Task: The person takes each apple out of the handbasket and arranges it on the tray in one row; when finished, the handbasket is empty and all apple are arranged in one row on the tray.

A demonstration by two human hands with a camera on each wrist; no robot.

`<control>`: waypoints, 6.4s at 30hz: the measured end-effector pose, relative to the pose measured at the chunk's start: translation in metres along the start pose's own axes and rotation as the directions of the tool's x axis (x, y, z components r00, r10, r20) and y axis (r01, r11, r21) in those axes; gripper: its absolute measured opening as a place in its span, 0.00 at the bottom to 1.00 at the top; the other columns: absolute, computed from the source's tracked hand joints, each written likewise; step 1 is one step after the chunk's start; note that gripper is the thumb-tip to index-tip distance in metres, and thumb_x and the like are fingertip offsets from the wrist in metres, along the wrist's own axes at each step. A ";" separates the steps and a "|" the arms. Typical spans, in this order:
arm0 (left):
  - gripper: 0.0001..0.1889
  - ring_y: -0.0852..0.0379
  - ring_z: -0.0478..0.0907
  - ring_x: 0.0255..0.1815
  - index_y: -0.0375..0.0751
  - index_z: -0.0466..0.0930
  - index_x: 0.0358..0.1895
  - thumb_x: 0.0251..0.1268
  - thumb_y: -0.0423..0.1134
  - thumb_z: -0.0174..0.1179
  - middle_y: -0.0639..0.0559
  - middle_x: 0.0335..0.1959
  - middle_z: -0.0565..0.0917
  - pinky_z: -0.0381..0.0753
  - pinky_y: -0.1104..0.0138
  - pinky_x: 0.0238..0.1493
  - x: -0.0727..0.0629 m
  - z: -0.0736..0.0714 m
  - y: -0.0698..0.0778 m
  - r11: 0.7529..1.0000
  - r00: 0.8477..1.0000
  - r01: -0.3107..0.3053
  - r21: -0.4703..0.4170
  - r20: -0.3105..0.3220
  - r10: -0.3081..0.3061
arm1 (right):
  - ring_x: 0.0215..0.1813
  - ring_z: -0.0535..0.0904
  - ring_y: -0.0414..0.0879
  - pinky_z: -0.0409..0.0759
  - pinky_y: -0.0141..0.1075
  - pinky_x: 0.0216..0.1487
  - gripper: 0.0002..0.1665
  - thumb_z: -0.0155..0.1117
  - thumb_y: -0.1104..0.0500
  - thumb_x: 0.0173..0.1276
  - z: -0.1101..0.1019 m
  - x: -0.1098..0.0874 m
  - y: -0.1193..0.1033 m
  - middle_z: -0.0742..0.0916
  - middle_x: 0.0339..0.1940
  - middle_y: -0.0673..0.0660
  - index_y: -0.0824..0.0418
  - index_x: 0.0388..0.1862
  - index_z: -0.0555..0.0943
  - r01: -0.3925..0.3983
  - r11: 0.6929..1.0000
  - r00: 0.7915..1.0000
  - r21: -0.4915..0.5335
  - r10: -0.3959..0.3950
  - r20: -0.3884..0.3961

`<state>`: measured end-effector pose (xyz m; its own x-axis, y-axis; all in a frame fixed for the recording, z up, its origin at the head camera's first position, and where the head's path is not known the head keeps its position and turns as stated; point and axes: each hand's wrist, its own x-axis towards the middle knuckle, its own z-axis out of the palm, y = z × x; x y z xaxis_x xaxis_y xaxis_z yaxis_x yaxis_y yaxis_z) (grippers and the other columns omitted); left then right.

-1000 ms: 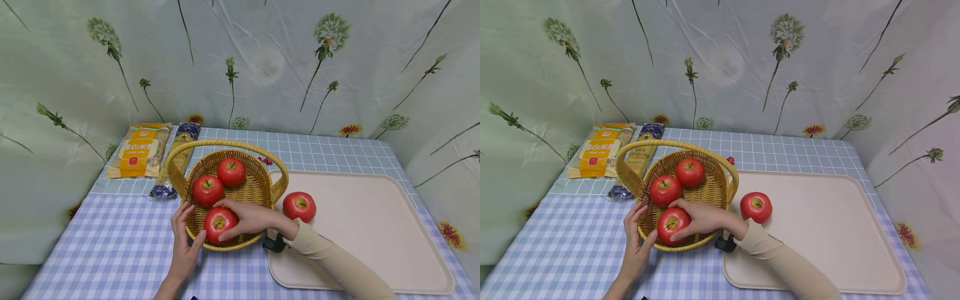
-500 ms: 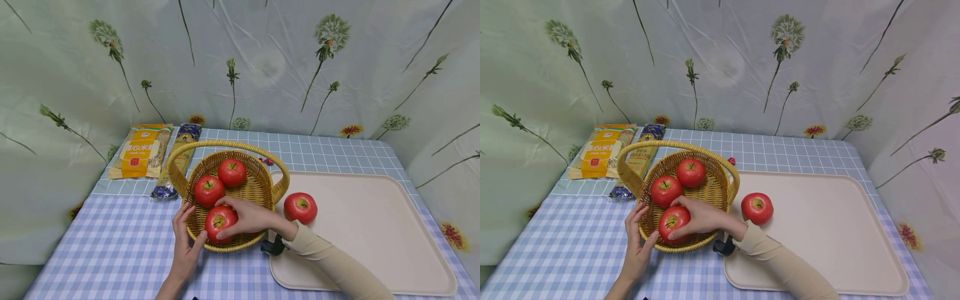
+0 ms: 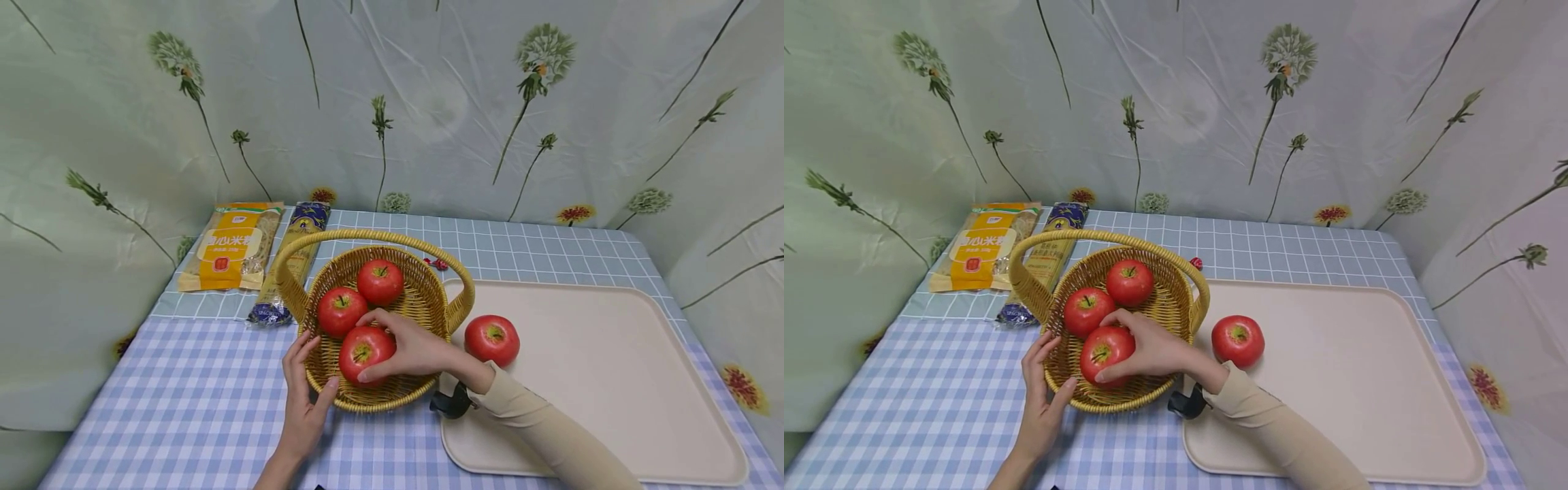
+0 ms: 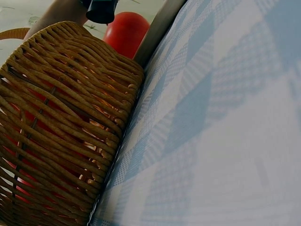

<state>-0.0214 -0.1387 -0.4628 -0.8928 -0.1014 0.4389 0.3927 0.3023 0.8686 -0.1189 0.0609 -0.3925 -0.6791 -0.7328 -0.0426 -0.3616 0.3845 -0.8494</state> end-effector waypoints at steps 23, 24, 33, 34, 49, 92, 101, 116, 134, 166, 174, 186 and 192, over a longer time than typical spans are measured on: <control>0.35 0.49 0.45 0.72 0.36 0.59 0.68 0.53 0.24 0.57 0.41 0.71 0.52 0.46 0.68 0.67 0.001 0.000 0.001 1.000 1.000 -0.029 -0.001 0.001 0.029 | 0.51 0.74 0.39 0.78 0.40 0.46 0.39 0.77 0.45 0.48 -0.010 -0.027 -0.020 0.79 0.50 0.41 0.38 0.58 0.68 0.033 0.993 0.979 0.114 -0.009 -0.204; 0.35 0.48 0.46 0.72 0.33 0.59 0.67 0.53 0.24 0.57 0.39 0.71 0.52 0.47 0.68 0.66 0.002 0.000 0.005 1.000 1.000 -0.024 0.000 0.001 0.024 | 0.51 0.74 0.39 0.78 0.41 0.46 0.39 0.77 0.45 0.48 -0.010 -0.029 -0.021 0.79 0.50 0.42 0.38 0.59 0.68 0.033 0.992 0.977 0.123 -0.006 -0.213; 0.30 0.49 0.46 0.71 0.22 0.59 0.63 0.53 0.21 0.54 0.27 0.67 0.52 0.46 0.70 0.66 0.007 0.000 0.036 1.000 1.000 0.009 0.004 -0.002 -0.009 | 0.53 0.74 0.41 0.77 0.39 0.49 0.42 0.79 0.57 0.46 -0.010 -0.043 -0.027 0.77 0.55 0.44 0.46 0.61 0.69 0.059 0.981 0.958 0.185 -0.004 -0.286; 0.30 0.49 0.46 0.71 0.22 0.59 0.63 0.52 0.21 0.54 0.27 0.67 0.52 0.46 0.70 0.66 0.008 0.000 0.036 1.000 1.000 0.009 0.005 -0.003 -0.009 | 0.53 0.75 0.42 0.78 0.40 0.48 0.42 0.79 0.57 0.46 -0.010 -0.045 -0.027 0.77 0.55 0.44 0.47 0.61 0.70 0.080 0.979 0.954 0.187 -0.021 -0.300; 0.34 0.49 0.45 0.72 0.32 0.59 0.67 0.53 0.25 0.57 0.41 0.71 0.51 0.46 0.67 0.67 0.001 0.000 0.001 1.000 1.000 -0.009 -0.007 0.005 0.010 | 0.53 0.76 0.46 0.79 0.41 0.47 0.44 0.79 0.55 0.46 -0.014 -0.075 -0.024 0.78 0.55 0.49 0.54 0.62 0.69 0.217 0.970 0.904 0.113 -0.156 -0.397; 0.33 0.48 0.46 0.72 0.35 0.59 0.68 0.55 0.27 0.56 0.43 0.72 0.51 0.45 0.66 0.67 -0.001 0.000 -0.002 1.000 1.000 0.005 -0.014 0.005 -0.005 | 0.55 0.71 0.46 0.78 0.29 0.41 0.48 0.71 0.78 0.44 -0.065 -0.156 0.013 0.73 0.57 0.54 0.65 0.65 0.62 0.042 0.997 0.675 0.068 0.022 -0.738; 0.34 0.48 0.46 0.72 0.36 0.59 0.68 0.55 0.27 0.56 0.43 0.72 0.51 0.46 0.66 0.67 -0.001 0.000 -0.001 1.000 1.000 0.010 -0.017 0.005 -0.010 | 0.53 0.71 0.42 0.77 0.24 0.41 0.45 0.70 0.75 0.50 -0.074 -0.163 0.035 0.73 0.56 0.48 0.63 0.67 0.63 -0.092 0.989 0.573 0.112 0.144 -0.807; 0.35 0.48 0.45 0.72 0.34 0.59 0.68 0.53 0.25 0.57 0.42 0.71 0.51 0.45 0.66 0.67 0.000 0.000 0.000 0.999 1.000 -0.020 -0.026 -0.001 0.020 | 0.43 0.78 0.46 0.79 0.29 0.35 0.43 0.74 0.53 0.55 -0.084 -0.191 0.133 0.74 0.54 0.51 0.43 0.68 0.66 -0.286 0.947 0.487 0.145 0.274 -0.829; 0.34 0.48 0.45 0.72 0.36 0.59 0.68 0.54 0.26 0.57 0.42 0.72 0.51 0.45 0.65 0.68 -0.001 0.000 -0.001 1.000 1.000 -0.007 -0.026 -0.001 0.007 | 0.44 0.74 0.48 0.78 0.28 0.31 0.43 0.71 0.43 0.55 -0.080 -0.188 0.105 0.72 0.53 0.57 0.53 0.66 0.65 -0.493 0.841 0.426 0.223 0.457 -0.780; 0.33 0.48 0.45 0.72 0.33 0.59 0.68 0.55 0.27 0.56 0.45 0.72 0.51 0.45 0.65 0.67 0.000 0.000 -0.001 1.000 1.000 0.009 -0.018 0.001 -0.009 | 0.49 0.68 0.54 0.75 0.32 0.30 0.46 0.72 0.40 0.52 -0.075 -0.181 0.087 0.75 0.50 0.63 0.61 0.64 0.67 -0.603 0.763 0.415 0.232 0.548 -0.726; 0.34 0.48 0.45 0.72 0.35 0.59 0.68 0.55 0.26 0.56 0.45 0.72 0.51 0.45 0.64 0.67 0.000 0.000 -0.001 1.000 1.000 0.013 -0.021 0.003 -0.013 | 0.43 0.68 0.52 0.74 0.33 0.27 0.44 0.70 0.40 0.55 -0.073 -0.183 0.088 0.77 0.45 0.63 0.62 0.63 0.66 -0.614 0.753 0.404 0.237 0.558 -0.724; 0.33 0.48 0.45 0.72 0.34 0.59 0.68 0.55 0.26 0.56 0.45 0.72 0.51 0.45 0.65 0.67 -0.001 -0.001 -0.001 1.000 1.000 0.017 -0.019 0.001 -0.017 | 0.46 0.67 0.54 0.73 0.34 0.29 0.48 0.68 0.38 0.55 -0.070 -0.185 0.089 0.75 0.48 0.64 0.64 0.65 0.63 -0.637 0.739 0.415 0.221 0.570 -0.709; 0.34 0.47 0.45 0.72 0.35 0.59 0.68 0.54 0.26 0.56 0.43 0.72 0.51 0.44 0.65 0.67 -0.002 -0.001 -0.002 1.000 1.000 0.000 -0.020 0.000 0.000 | 0.52 0.66 0.60 0.73 0.35 0.32 0.51 0.66 0.38 0.58 -0.069 -0.185 0.086 0.71 0.55 0.68 0.66 0.68 0.58 -0.646 0.734 0.433 0.209 0.578 -0.691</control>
<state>-0.0206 -0.1399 -0.4651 -0.8927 -0.1015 0.4391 0.3971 0.2834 0.8729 -0.0683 0.2676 -0.4214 -0.9449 0.2930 -0.1461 0.3071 0.6384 -0.7058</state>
